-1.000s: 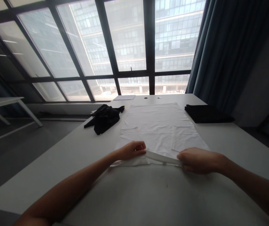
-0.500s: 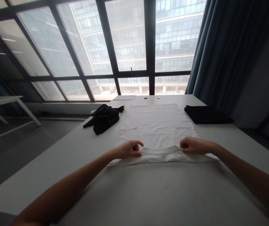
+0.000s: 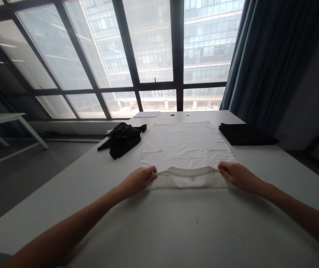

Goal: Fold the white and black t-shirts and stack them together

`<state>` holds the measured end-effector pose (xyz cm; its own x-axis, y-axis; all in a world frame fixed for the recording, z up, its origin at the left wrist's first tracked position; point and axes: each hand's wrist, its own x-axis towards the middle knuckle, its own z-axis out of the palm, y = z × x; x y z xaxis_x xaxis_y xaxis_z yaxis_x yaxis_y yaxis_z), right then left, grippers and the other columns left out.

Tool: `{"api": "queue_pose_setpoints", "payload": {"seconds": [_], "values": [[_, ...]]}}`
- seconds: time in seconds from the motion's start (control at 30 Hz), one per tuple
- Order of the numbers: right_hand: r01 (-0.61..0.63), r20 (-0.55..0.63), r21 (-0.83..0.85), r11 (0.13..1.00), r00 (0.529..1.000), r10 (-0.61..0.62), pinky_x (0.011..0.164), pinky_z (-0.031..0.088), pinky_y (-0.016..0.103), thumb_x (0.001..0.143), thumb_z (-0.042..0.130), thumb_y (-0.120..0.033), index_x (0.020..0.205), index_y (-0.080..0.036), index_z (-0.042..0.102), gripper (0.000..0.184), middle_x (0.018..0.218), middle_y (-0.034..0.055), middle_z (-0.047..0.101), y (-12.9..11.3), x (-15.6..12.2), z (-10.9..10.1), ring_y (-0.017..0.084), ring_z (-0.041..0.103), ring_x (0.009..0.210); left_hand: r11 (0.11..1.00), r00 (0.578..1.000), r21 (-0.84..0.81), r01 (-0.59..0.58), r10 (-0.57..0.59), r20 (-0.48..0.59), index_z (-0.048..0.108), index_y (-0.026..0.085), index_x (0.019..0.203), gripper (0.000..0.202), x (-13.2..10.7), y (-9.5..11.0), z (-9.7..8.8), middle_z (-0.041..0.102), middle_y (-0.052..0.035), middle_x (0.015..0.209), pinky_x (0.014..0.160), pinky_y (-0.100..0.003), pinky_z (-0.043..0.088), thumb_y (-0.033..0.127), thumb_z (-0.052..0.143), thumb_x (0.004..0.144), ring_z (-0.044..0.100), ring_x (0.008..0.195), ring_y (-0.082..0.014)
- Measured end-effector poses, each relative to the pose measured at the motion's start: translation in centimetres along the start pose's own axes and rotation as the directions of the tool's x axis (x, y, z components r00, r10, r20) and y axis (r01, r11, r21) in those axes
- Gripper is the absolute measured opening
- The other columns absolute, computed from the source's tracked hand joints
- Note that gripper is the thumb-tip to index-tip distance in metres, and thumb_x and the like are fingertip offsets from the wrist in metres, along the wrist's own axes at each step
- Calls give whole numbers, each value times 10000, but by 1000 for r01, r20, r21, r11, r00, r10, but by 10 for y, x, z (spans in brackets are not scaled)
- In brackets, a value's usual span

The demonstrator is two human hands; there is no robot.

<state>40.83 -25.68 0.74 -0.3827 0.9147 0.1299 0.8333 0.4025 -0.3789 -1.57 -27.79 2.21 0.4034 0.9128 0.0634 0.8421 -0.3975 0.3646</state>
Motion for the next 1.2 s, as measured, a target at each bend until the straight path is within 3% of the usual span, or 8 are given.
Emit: {"api": "queue_pose_setpoints", "payload": {"seconds": [0.17,0.37,0.53,0.7,0.9,1.03,1.2], "values": [[-6,-98,-99,995,995,-4,677,394,292,954,474,-331,985,-222,655,213,880,82,719,6,31,-18,232,646,782,990,988,141,-8,30,-155,653,245,1069,315,31,-13,-14,689,-61,828,691,-289,405,492,473,989,623,760,-241],[94,-2,31,995,996,-94,717,437,291,884,548,-340,902,-175,695,221,858,76,720,39,109,-28,208,633,778,996,993,18,-91,93,-79,691,202,982,385,99,-46,-37,691,-36,802,684,-264,411,546,526,932,590,713,-190],[2,93,8,1000,996,-3,710,447,279,831,592,-310,889,-149,714,210,847,76,718,57,145,-8,197,625,774,997,998,-59,-49,47,-30,708,200,908,393,128,-68,-22,685,-24,766,672,-257,414,578,622,843,571,695,-176],[-17,118,33,999,993,13,692,442,278,846,594,-380,896,-147,707,264,850,79,717,74,135,-2,192,622,761,997,999,-81,-7,4,-40,721,195,910,427,121,-90,-8,699,-44,791,675,-268,416,595,581,861,583,705,-184],[-73,91,3,997,993,73,646,415,298,840,551,-496,811,-177,670,342,766,61,679,113,108,-18,205,596,713,980,989,-168,109,-123,-77,712,166,866,550,92,-117,-19,662,-35,733,637,-263,426,692,559,816,575,683,-182],[-142,72,-10,990,987,142,598,367,302,837,521,-583,671,-203,583,419,676,43,627,135,94,-22,193,552,649,946,965,-224,234,-255,-69,717,156,849,609,70,-117,-28,685,-60,792,659,-279,449,744,648,705,594,725,-202],[-203,148,30,979,969,196,533,298,293,765,525,-763,586,-211,509,580,585,10,521,144,90,-21,160,459,574,861,925,-352,368,-376,48,717,137,890,675,61,-106,-33,654,-36,730,592,-263,408,753,730,615,532,643,-163]]}}
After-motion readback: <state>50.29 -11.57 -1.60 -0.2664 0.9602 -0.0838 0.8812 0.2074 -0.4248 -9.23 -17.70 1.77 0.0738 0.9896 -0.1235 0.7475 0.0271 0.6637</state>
